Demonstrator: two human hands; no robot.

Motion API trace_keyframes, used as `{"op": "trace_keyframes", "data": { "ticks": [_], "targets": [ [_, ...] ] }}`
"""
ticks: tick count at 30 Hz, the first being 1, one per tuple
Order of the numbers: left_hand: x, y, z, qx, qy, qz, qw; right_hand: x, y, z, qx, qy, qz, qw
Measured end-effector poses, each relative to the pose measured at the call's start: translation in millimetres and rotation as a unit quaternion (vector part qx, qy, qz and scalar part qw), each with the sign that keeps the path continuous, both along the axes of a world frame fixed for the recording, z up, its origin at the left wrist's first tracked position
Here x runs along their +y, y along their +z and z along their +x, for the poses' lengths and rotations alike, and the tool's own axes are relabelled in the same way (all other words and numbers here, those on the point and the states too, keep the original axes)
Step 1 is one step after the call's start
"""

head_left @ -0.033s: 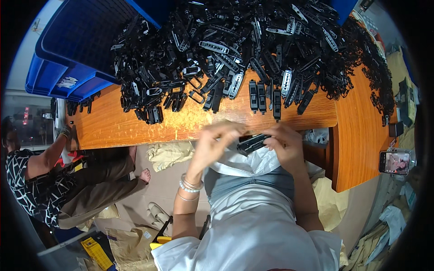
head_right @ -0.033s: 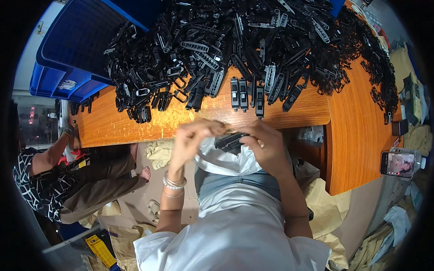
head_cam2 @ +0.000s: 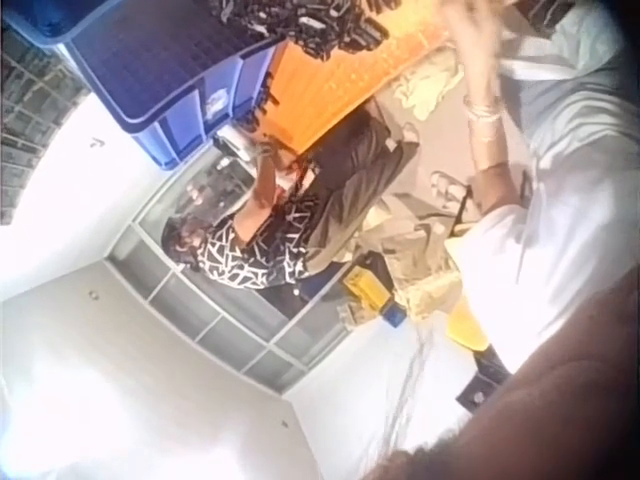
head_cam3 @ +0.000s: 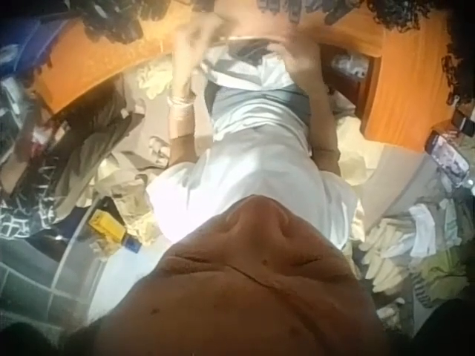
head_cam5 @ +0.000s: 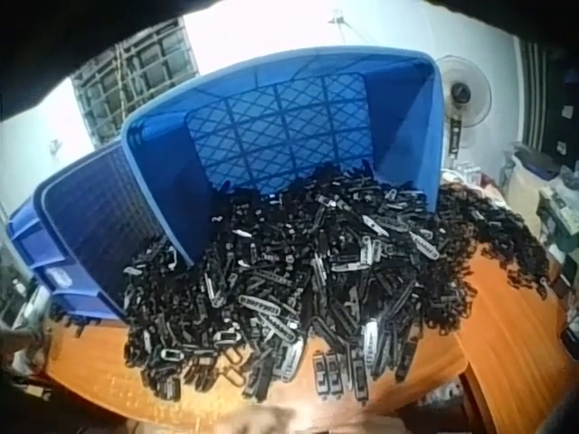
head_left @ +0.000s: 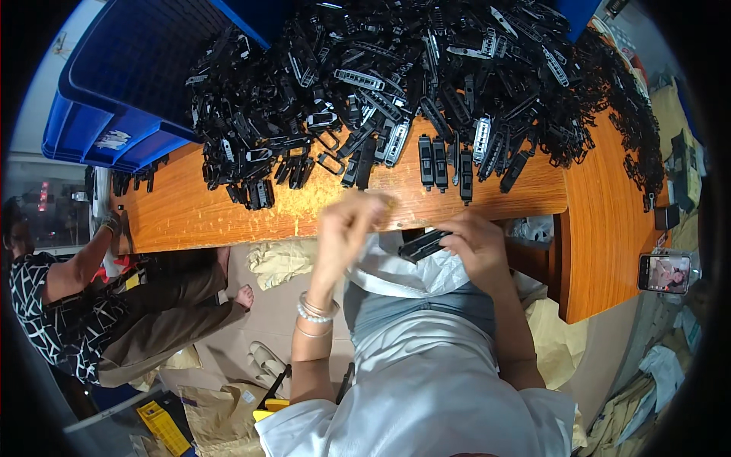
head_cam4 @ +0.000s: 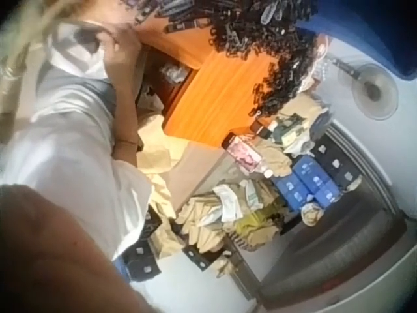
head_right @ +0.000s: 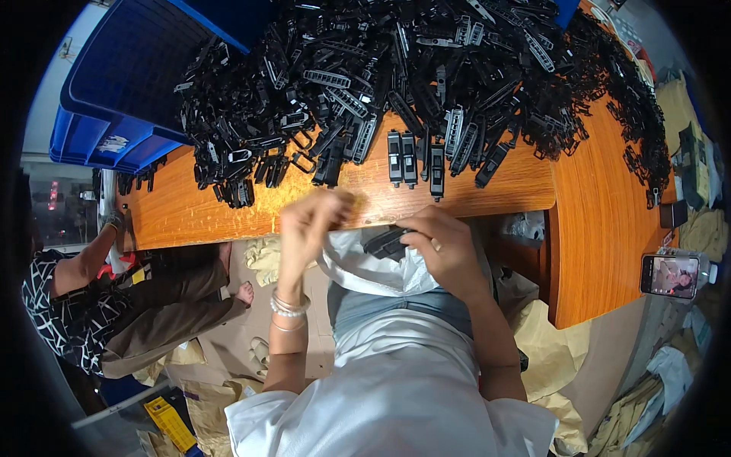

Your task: The recorder is sorting and inspecting small black plastic components on a wooden workbench in a manufacturing setting.

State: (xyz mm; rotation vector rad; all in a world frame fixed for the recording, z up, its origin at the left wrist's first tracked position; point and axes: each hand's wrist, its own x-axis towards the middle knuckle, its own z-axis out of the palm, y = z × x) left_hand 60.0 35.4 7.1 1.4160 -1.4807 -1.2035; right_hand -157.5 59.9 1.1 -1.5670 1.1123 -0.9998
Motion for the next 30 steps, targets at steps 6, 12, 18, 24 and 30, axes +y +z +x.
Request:
{"op": "trace_keyframes", "data": {
  "ticks": [6,12,18,24,30],
  "targets": [
    [-39.3,-5.6,46.7,-0.43,0.053,-0.225,0.873,4.8,-7.0,4.4,0.016,-0.017,-0.035,0.999],
    [-43.8,-9.0,50.8,-0.416,0.064,-0.267,0.867,-28.4,-11.8,-58.4,0.189,-0.389,-0.163,0.887],
    [-39.2,7.2,29.8,-0.4,0.09,-0.368,0.834,-58.1,-23.1,-90.2,0.412,-0.456,-0.163,0.772],
    [-30.2,14.9,12.0,-0.255,0.051,-0.284,0.923,-42.0,-26.0,-74.1,0.419,-0.443,-0.171,0.774],
    [-24.0,7.9,-30.0,-0.067,0.004,-0.216,0.974,-20.9,-29.0,-74.9,0.312,-0.362,-0.233,0.847]
  ]
}}
